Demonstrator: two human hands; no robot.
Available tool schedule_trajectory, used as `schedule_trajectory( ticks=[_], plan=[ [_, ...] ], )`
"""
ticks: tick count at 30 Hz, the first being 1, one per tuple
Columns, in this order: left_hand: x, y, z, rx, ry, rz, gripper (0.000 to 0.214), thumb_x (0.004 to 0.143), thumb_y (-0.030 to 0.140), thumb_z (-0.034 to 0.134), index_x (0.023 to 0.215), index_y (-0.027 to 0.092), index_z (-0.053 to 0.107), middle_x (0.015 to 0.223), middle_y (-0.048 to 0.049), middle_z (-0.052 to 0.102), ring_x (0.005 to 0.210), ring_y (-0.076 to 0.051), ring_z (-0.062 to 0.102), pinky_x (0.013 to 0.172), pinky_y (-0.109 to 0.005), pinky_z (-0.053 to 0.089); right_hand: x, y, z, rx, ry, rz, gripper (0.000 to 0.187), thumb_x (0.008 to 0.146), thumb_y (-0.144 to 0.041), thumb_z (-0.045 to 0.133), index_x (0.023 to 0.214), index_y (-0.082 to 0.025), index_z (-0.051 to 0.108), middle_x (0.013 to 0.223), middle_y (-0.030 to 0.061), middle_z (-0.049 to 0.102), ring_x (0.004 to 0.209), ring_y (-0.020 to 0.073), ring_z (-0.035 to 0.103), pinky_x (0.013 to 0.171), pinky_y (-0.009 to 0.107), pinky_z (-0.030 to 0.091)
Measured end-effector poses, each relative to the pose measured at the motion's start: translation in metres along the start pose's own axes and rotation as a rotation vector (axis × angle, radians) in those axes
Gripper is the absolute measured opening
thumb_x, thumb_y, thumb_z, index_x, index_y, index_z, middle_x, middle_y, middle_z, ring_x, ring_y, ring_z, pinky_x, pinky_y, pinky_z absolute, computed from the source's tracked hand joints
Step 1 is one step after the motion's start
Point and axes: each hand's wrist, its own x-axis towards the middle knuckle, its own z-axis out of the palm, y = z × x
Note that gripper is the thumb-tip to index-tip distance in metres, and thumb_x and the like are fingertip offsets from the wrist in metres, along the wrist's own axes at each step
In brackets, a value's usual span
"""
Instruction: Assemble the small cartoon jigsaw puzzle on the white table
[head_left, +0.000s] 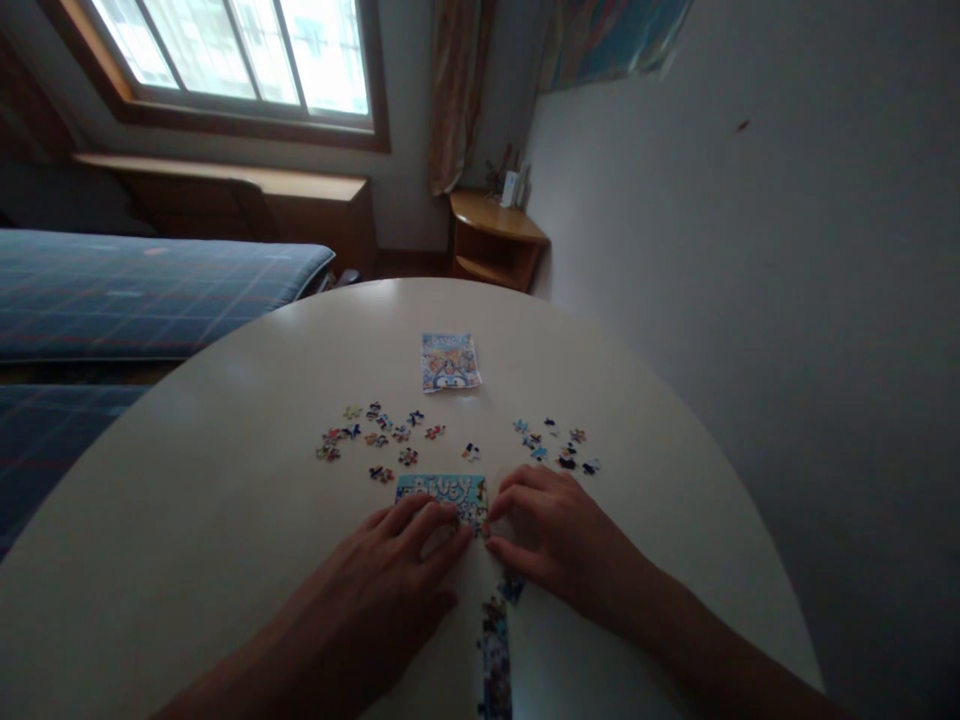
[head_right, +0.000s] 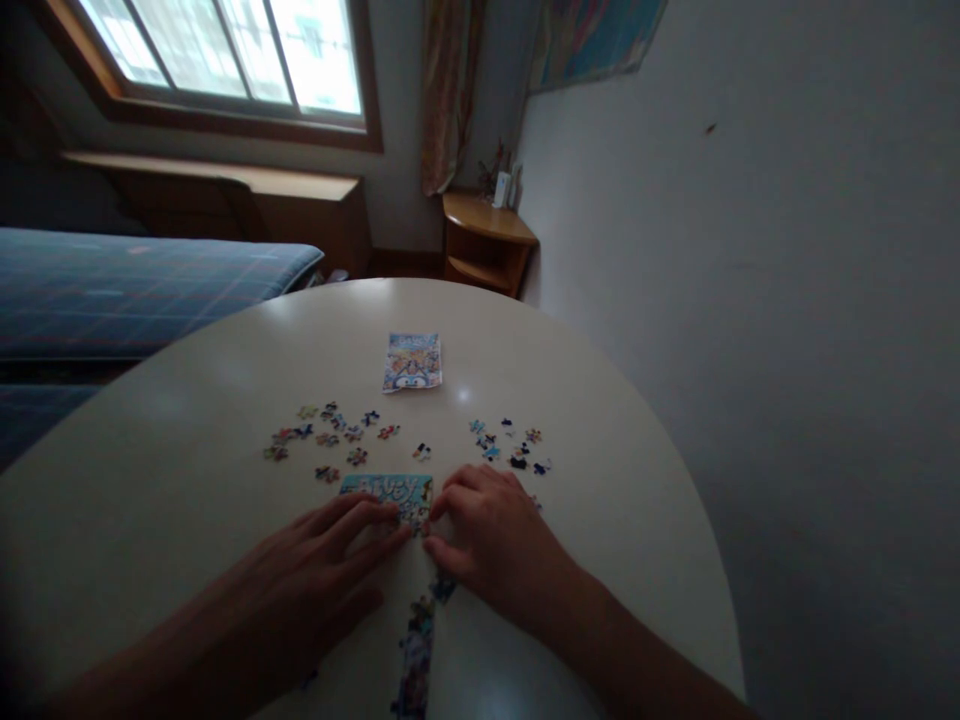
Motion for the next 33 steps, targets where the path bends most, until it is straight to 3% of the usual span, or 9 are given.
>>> schedule_trajectory(
  ticks=[12, 24, 33],
  plan=[
    [-0.001, -0.006, 0.001, -0.085, 0.02, -0.009, 0.038, 0.09, 0.011, 0.054, 0.126, 0.022, 0.057, 0.131, -0.0048, 0.061, 0.125, -0.023, 0.052, 0.108, -0.043, 0.046, 0.0, -0.002, 0.001, 0.03, -0.004, 0.014, 0.01, 0.077, -0.018, 0.075, 0.086, -0.021, 0.071, 0.094, 0.0029, 0.069, 0.095, 0.0204, 0.064, 0.088, 0.037, 0.045],
    [0.003, 0.001, -0.012, -0.076, -0.071, -0.053, 0.037, 0.082, 0.006, 0.056, 0.116, 0.02, 0.06, 0.129, -0.006, 0.062, 0.122, -0.026, 0.053, 0.105, -0.046, 0.048, 0.002, 0.002, 0.003, 0.015, 0.011, -0.022, 0.01, 0.078, -0.017, 0.073, 0.087, -0.022, 0.07, 0.094, 0.0029, 0.068, 0.096, 0.0208, 0.063, 0.088, 0.037, 0.044],
    [0.002, 0.0, -0.009, -0.088, -0.038, -0.041, 0.037, 0.083, 0.008, 0.057, 0.118, 0.02, 0.059, 0.131, -0.0065, 0.061, 0.124, -0.026, 0.053, 0.106, -0.045, 0.048, 0.002, 0.002, 0.001, 0.025, 0.021, -0.027, 0.011, 0.077, -0.018, 0.074, 0.087, -0.022, 0.069, 0.095, 0.0025, 0.069, 0.095, 0.0207, 0.063, 0.089, 0.037, 0.043]
  ],
)
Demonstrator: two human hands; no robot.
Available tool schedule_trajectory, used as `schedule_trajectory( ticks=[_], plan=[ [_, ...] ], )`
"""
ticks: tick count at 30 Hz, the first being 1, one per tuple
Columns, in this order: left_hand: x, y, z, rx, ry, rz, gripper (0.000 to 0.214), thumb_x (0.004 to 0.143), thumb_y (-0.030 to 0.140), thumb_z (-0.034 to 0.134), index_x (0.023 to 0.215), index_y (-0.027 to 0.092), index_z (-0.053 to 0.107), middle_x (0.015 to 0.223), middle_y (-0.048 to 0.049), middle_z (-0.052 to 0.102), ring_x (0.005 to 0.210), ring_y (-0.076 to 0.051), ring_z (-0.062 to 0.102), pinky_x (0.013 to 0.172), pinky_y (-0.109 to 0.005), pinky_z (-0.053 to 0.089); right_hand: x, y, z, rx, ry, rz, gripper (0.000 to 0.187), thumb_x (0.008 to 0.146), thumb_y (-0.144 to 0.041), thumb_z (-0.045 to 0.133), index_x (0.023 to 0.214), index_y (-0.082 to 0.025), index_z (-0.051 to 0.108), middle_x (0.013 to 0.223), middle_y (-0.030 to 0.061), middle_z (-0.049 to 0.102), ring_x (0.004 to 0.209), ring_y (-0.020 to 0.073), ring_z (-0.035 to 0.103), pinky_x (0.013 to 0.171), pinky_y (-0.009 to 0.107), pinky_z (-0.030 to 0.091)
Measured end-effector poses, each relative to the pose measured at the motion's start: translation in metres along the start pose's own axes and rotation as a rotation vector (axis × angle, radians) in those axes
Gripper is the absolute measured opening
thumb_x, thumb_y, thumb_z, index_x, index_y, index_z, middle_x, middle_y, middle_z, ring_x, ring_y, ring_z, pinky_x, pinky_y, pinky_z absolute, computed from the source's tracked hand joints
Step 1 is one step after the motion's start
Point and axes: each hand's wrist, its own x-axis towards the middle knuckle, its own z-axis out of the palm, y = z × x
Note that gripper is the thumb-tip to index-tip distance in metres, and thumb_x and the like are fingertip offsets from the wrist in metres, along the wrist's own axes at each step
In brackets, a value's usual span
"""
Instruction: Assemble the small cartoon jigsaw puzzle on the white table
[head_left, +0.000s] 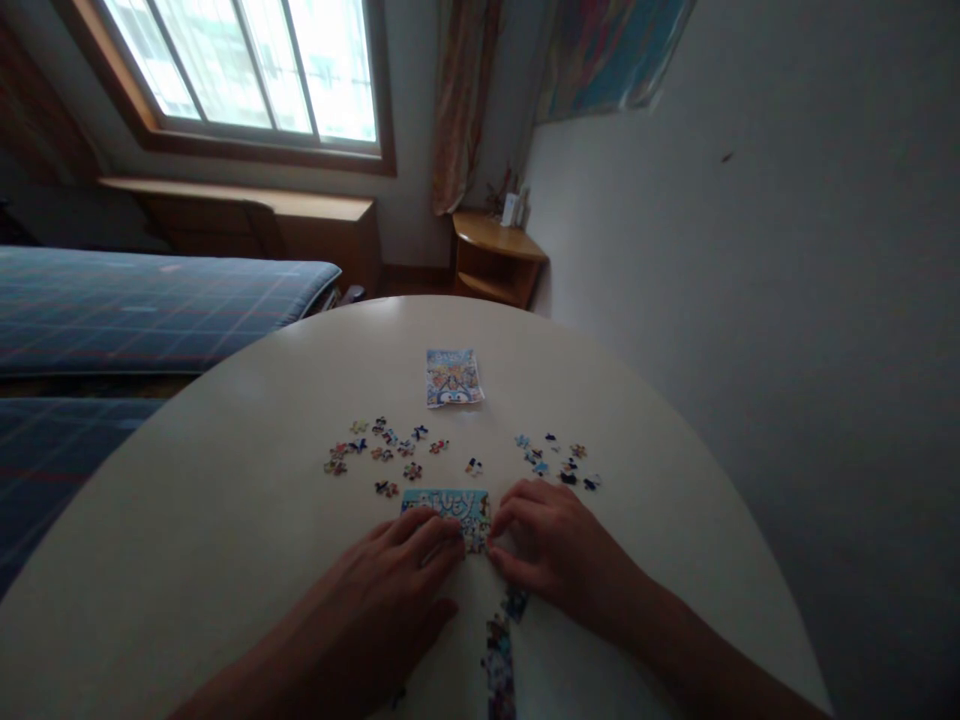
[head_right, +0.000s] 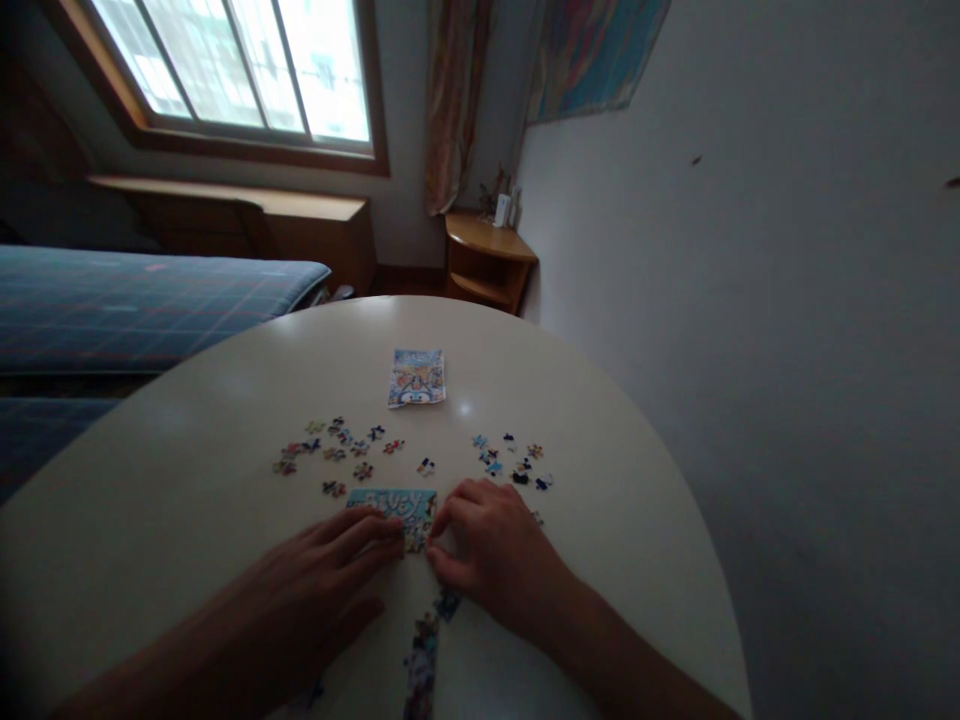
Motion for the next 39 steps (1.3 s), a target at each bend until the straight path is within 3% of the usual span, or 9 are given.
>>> schedule_trajectory(
  ticks=[8, 16, 28, 35, 39],
  plan=[
    [-0.002, -0.001, 0.001, 0.004, 0.041, 0.015, 0.033, 0.087, 0.011, 0.054, 0.118, 0.022, 0.06, 0.13, -0.0059, 0.061, 0.124, -0.024, 0.053, 0.105, -0.042, 0.049, -0.001, -0.003, -0.002, -0.026, -0.002, 0.003, 0.01, 0.077, -0.018, 0.074, 0.086, -0.022, 0.07, 0.093, 0.0024, 0.07, 0.094, 0.0202, 0.064, 0.088, 0.037, 0.043],
    [-0.002, 0.0, -0.003, 0.001, 0.006, 0.011, 0.034, 0.086, 0.01, 0.056, 0.118, 0.022, 0.061, 0.13, -0.0049, 0.061, 0.123, -0.024, 0.053, 0.106, -0.044, 0.047, 0.0, 0.0, 0.0, -0.012, 0.02, -0.047, 0.009, 0.078, -0.019, 0.074, 0.086, -0.022, 0.07, 0.094, 0.0023, 0.072, 0.095, 0.0202, 0.065, 0.09, 0.038, 0.041],
    [-0.003, 0.001, -0.004, 0.015, 0.005, 0.027, 0.036, 0.086, 0.009, 0.055, 0.12, 0.021, 0.06, 0.131, -0.0055, 0.061, 0.122, -0.024, 0.053, 0.106, -0.043, 0.048, -0.002, -0.009, 0.002, 0.078, 0.031, -0.054, 0.019, 0.072, -0.009, 0.069, 0.085, -0.022, 0.072, 0.082, -0.0011, 0.075, 0.081, 0.0163, 0.068, 0.088, 0.034, 0.043],
    [-0.003, -0.001, -0.002, 0.036, 0.004, 0.038, 0.037, 0.088, 0.011, 0.057, 0.124, 0.02, 0.059, 0.132, -0.0074, 0.061, 0.122, -0.026, 0.054, 0.107, -0.044, 0.047, -0.005, -0.004, -0.002, 0.044, -0.159, -0.154, 0.016, 0.073, -0.01, 0.07, 0.083, -0.023, 0.071, 0.078, -0.0048, 0.072, 0.08, 0.0137, 0.066, 0.089, 0.034, 0.034],
    [-0.003, -0.001, -0.001, 0.015, 0.03, 0.04, 0.036, 0.087, 0.011, 0.058, 0.122, 0.02, 0.06, 0.129, -0.0069, 0.061, 0.122, -0.025, 0.054, 0.106, -0.043, 0.047, -0.006, -0.004, -0.006, 0.028, -0.193, -0.173, 0.015, 0.075, -0.012, 0.07, 0.085, -0.023, 0.071, 0.088, -0.003, 0.07, 0.088, 0.0141, 0.064, 0.088, 0.033, 0.031]
  ],
)
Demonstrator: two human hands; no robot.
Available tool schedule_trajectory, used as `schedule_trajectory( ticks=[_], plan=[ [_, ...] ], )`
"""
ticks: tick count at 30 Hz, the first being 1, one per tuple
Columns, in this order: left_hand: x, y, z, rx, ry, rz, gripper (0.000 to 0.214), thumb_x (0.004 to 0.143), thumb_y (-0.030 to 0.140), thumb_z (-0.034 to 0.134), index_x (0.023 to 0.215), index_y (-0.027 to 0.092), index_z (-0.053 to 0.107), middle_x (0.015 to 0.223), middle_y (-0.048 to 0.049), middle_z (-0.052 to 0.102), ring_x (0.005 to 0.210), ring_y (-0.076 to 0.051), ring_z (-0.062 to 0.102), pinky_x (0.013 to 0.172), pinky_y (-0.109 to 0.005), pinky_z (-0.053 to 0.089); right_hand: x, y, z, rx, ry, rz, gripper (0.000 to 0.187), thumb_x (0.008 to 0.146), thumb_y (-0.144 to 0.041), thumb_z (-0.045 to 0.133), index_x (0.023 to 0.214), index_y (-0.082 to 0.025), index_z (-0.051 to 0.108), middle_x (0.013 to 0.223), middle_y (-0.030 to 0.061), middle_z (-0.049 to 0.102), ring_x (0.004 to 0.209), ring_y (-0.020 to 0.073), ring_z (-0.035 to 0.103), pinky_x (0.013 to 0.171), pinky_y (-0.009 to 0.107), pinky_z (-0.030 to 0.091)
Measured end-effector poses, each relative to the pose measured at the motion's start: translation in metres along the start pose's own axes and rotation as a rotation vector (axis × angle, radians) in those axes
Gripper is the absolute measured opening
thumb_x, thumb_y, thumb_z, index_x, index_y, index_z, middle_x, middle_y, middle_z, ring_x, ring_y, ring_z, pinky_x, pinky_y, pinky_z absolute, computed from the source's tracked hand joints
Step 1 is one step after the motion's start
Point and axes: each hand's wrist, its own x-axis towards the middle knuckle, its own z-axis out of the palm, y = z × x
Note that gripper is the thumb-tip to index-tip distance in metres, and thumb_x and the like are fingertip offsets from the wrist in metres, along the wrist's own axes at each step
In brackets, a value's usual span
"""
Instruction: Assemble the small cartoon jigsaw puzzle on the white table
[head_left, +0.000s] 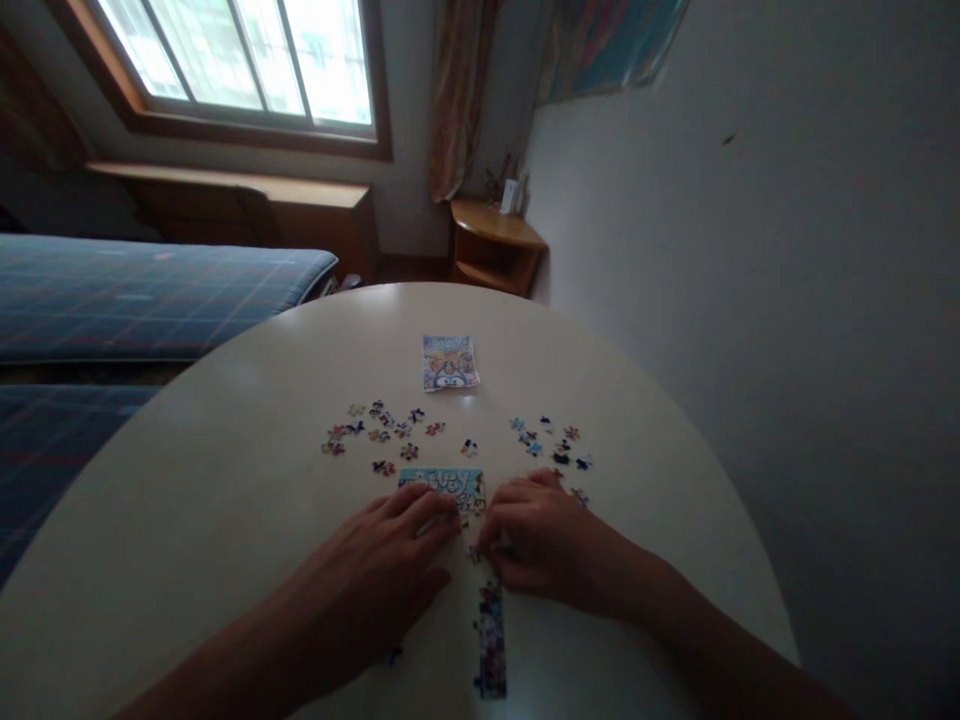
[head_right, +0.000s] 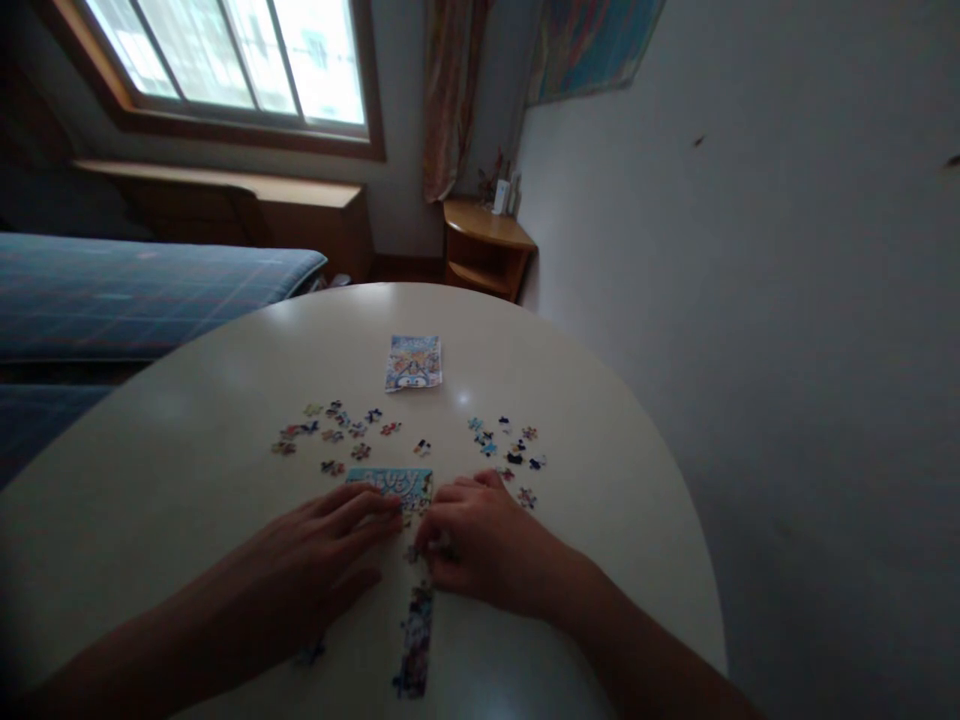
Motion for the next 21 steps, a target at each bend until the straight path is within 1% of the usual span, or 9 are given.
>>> schedule_trajectory(
  ticks=[3, 6, 8, 10, 12, 16, 21],
  plan=[
    [0.0, 0.001, 0.0, 0.007, -0.006, 0.004, 0.035, 0.086, 0.01, 0.061, 0.12, 0.019, 0.06, 0.128, -0.007, 0.062, 0.121, -0.026, 0.054, 0.105, -0.044, 0.048, -0.005, -0.001, -0.009, 0.032, -0.018, 0.033, 0.017, 0.077, -0.014, 0.071, 0.09, -0.024, 0.07, 0.094, -0.0021, 0.069, 0.093, 0.0149, 0.063, 0.093, 0.034, 0.03],
    [0.0, 0.002, -0.001, 0.014, -0.014, -0.004, 0.036, 0.087, 0.012, 0.062, 0.122, 0.019, 0.06, 0.13, -0.0076, 0.06, 0.121, -0.026, 0.053, 0.105, -0.045, 0.048, -0.011, -0.001, -0.018, 0.041, -0.062, 0.057, 0.027, 0.073, -0.018, 0.077, 0.098, -0.026, 0.07, 0.103, -0.0009, 0.067, 0.101, 0.0173, 0.06, 0.099, 0.036, 0.028],
    [0.0, 0.003, -0.002, 0.013, -0.034, -0.007, 0.037, 0.088, 0.013, 0.062, 0.124, 0.019, 0.059, 0.131, -0.0082, 0.059, 0.122, -0.028, 0.053, 0.105, -0.048, 0.049, -0.014, 0.0, -0.021, 0.024, -0.089, 0.067, 0.032, 0.071, -0.019, 0.08, 0.1, -0.027, 0.069, 0.106, -0.0007, 0.066, 0.104, 0.0186, 0.059, 0.101, 0.037, 0.027],
    [0.0, 0.003, -0.001, 0.022, -0.059, -0.008, 0.041, 0.087, 0.012, 0.063, 0.126, 0.023, 0.059, 0.132, -0.0082, 0.058, 0.124, -0.03, 0.051, 0.103, -0.052, 0.049, -0.015, 0.001, -0.022, 0.004, -0.102, 0.082, 0.029, 0.072, -0.019, 0.08, 0.098, -0.027, 0.07, 0.107, -0.0004, 0.065, 0.106, 0.0194, 0.058, 0.101, 0.038, 0.028],
    [-0.002, 0.002, 0.001, 0.041, -0.071, -0.003, 0.047, 0.085, 0.012, 0.065, 0.129, 0.029, 0.059, 0.136, -0.0081, 0.055, 0.127, -0.033, 0.049, 0.102, -0.055, 0.049, -0.015, 0.001, -0.022, -0.006, -0.112, 0.089, 0.024, 0.074, -0.02, 0.08, 0.095, -0.026, 0.07, 0.107, 0.0005, 0.065, 0.106, 0.02, 0.058, 0.101, 0.039, 0.029],
    [-0.007, -0.001, 0.01, 0.058, -0.047, 0.0, 0.055, 0.083, 0.015, 0.069, 0.132, 0.038, 0.058, 0.145, -0.0069, 0.047, 0.133, -0.036, 0.043, 0.103, -0.059, 0.046, -0.014, 0.001, -0.021, -0.026, -0.117, 0.086, 0.021, 0.075, -0.022, 0.081, 0.092, -0.023, 0.069, 0.105, 0.002, 0.065, 0.104, 0.0203, 0.058, 0.099, 0.038, 0.032],
    [-0.012, 0.0, 0.015, 0.067, -0.031, -0.001, 0.057, 0.082, 0.018, 0.072, 0.133, 0.04, 0.057, 0.149, -0.0062, 0.042, 0.136, -0.038, 0.039, 0.105, -0.061, 0.044, -0.014, 0.002, -0.023, -0.039, -0.119, 0.105, 0.022, 0.074, -0.024, 0.082, 0.088, -0.021, 0.065, 0.102, 0.0018, 0.066, 0.102, 0.0203, 0.059, 0.096, 0.038, 0.034]
  ],
)
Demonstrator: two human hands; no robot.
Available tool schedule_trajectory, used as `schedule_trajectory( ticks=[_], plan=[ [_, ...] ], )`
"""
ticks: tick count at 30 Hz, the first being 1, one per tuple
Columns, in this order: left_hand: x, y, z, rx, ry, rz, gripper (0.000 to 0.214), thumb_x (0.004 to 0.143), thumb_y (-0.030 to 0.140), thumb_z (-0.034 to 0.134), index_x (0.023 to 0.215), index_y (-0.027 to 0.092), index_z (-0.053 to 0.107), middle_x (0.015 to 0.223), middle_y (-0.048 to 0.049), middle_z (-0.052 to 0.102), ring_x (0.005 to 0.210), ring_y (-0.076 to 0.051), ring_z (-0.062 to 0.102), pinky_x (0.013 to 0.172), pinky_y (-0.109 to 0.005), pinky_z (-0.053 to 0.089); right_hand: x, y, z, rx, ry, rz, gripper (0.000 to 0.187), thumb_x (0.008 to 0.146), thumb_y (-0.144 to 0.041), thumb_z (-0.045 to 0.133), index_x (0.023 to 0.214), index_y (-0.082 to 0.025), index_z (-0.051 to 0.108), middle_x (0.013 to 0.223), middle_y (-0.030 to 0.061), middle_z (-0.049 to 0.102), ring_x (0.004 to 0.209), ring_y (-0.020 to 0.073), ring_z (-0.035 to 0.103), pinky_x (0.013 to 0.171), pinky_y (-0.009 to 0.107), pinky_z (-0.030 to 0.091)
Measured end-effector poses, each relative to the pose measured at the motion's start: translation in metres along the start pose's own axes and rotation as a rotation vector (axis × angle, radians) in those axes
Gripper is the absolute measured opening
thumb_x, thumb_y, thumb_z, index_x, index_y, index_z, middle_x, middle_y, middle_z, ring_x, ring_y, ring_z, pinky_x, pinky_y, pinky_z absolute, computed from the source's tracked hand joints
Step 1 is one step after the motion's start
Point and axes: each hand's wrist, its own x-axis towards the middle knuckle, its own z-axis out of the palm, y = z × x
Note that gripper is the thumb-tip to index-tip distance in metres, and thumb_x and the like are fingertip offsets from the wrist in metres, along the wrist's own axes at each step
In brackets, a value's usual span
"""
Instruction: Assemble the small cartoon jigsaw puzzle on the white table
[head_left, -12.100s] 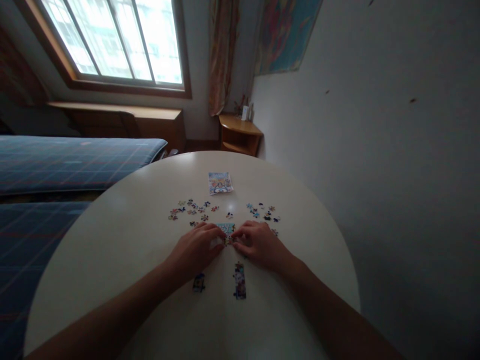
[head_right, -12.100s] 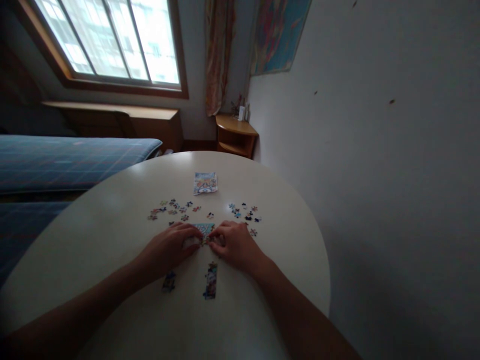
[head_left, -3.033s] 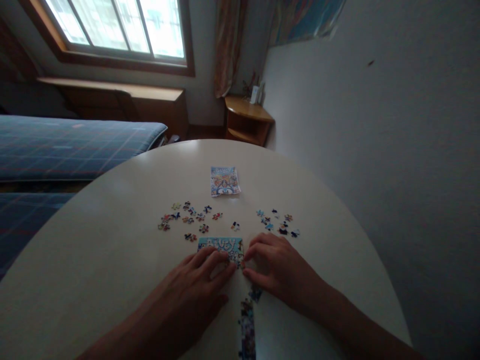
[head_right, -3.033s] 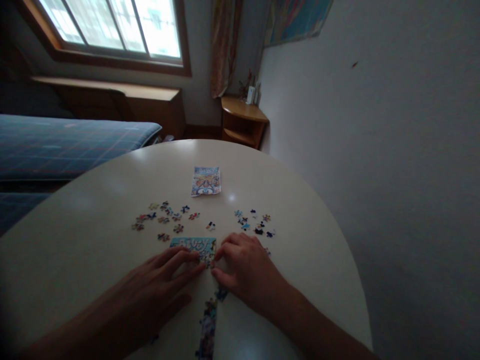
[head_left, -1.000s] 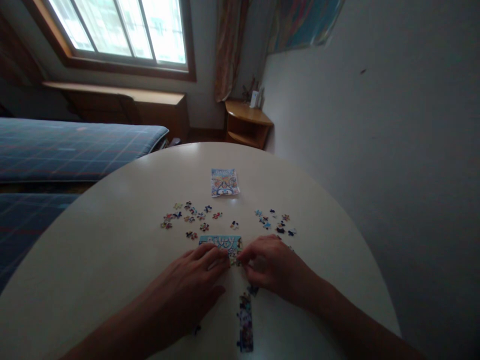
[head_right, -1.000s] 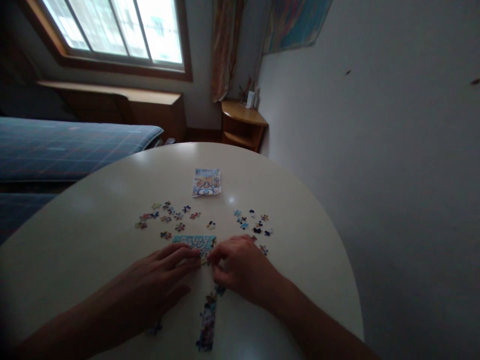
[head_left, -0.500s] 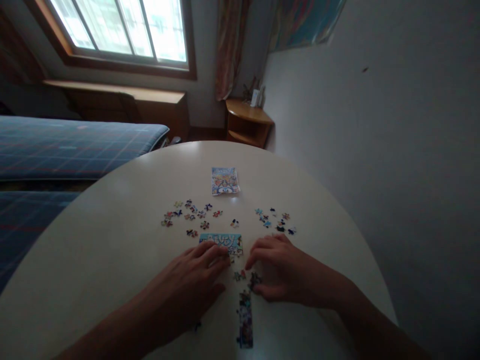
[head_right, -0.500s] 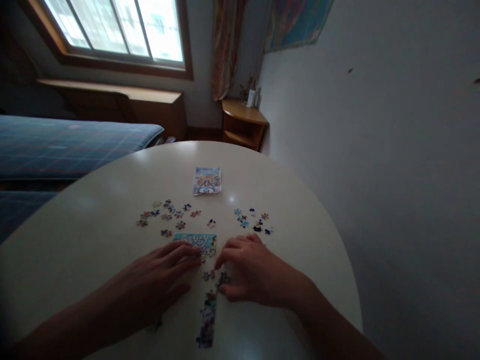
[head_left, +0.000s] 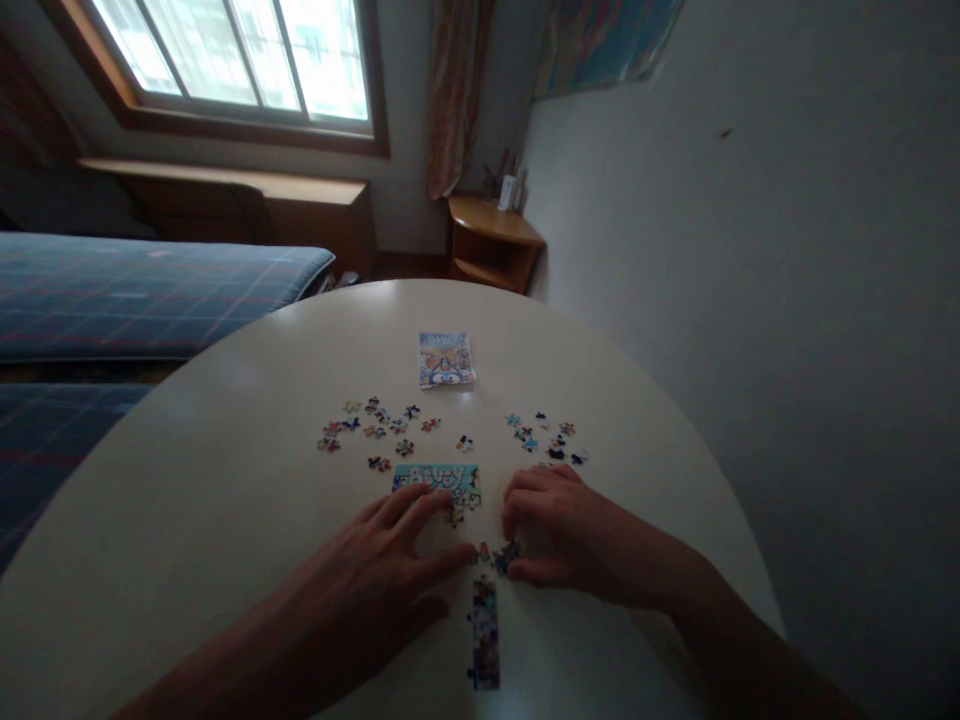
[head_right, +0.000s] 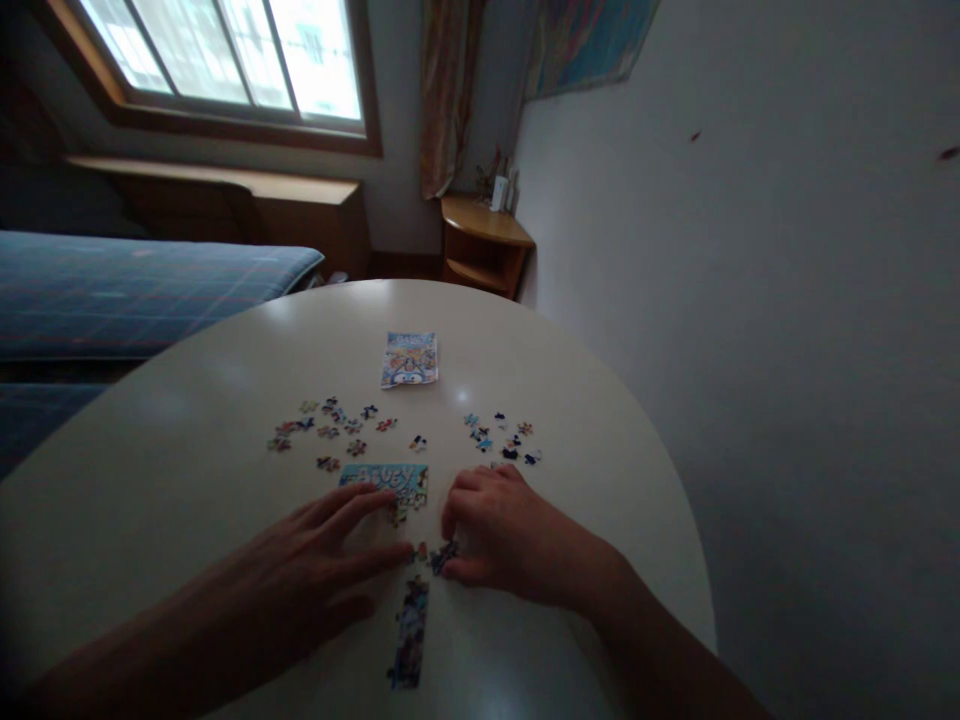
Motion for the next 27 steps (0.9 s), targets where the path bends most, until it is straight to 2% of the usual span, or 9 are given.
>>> schedule_trajectory(
  ticks=[5, 9, 16, 20, 27],
  plan=[
    [0.0, 0.002, -0.003, 0.033, 0.044, 0.026, 0.06, 0.081, 0.019, 0.074, 0.133, 0.042, 0.057, 0.152, -0.0058, 0.035, 0.137, -0.039, 0.035, 0.106, -0.062, 0.043, -0.002, -0.001, -0.004, -0.048, 0.023, 0.039, 0.02, 0.076, -0.026, 0.08, 0.09, -0.02, 0.067, 0.103, 0.0047, 0.066, 0.101, 0.0221, 0.06, 0.095, 0.039, 0.036],
    [0.002, 0.001, -0.009, 0.077, 0.07, 0.092, 0.058, 0.08, 0.017, 0.076, 0.131, 0.039, 0.06, 0.151, -0.0072, 0.034, 0.136, -0.038, 0.036, 0.106, -0.06, 0.043, -0.002, -0.003, -0.002, -0.014, 0.037, 0.007, 0.021, 0.078, -0.027, 0.078, 0.095, -0.021, 0.067, 0.104, 0.0036, 0.066, 0.103, 0.021, 0.059, 0.099, 0.039, 0.034],
    [0.005, 0.002, -0.012, 0.079, 0.034, 0.131, 0.058, 0.081, 0.015, 0.073, 0.131, 0.04, 0.058, 0.147, -0.0075, 0.038, 0.135, -0.035, 0.038, 0.106, -0.059, 0.044, 0.004, -0.006, 0.013, -0.033, 0.053, -0.054, 0.013, 0.08, -0.023, 0.073, 0.092, -0.023, 0.068, 0.101, 0.0011, 0.066, 0.098, 0.0179, 0.059, 0.095, 0.036, 0.033],
    [0.005, 0.001, -0.013, 0.038, 0.025, 0.134, 0.057, 0.084, 0.014, 0.07, 0.132, 0.042, 0.057, 0.148, -0.0054, 0.039, 0.136, -0.034, 0.037, 0.108, -0.056, 0.042, 0.006, -0.006, 0.017, -0.078, 0.081, -0.087, 0.005, 0.08, -0.024, 0.073, 0.083, -0.023, 0.07, 0.095, 0.0003, 0.067, 0.094, 0.0173, 0.059, 0.097, 0.037, 0.03],
    [0.005, -0.005, -0.018, -0.044, -0.032, 0.142, 0.061, 0.085, 0.012, 0.065, 0.137, 0.042, 0.053, 0.147, -0.0027, 0.044, 0.136, -0.03, 0.039, 0.109, -0.05, 0.043, 0.011, -0.01, 0.02, -0.209, 0.134, -0.122, 0.01, 0.078, -0.032, 0.071, 0.078, -0.022, 0.071, 0.088, 0.0014, 0.069, 0.09, 0.0198, 0.06, 0.095, 0.039, 0.028]
  ],
)
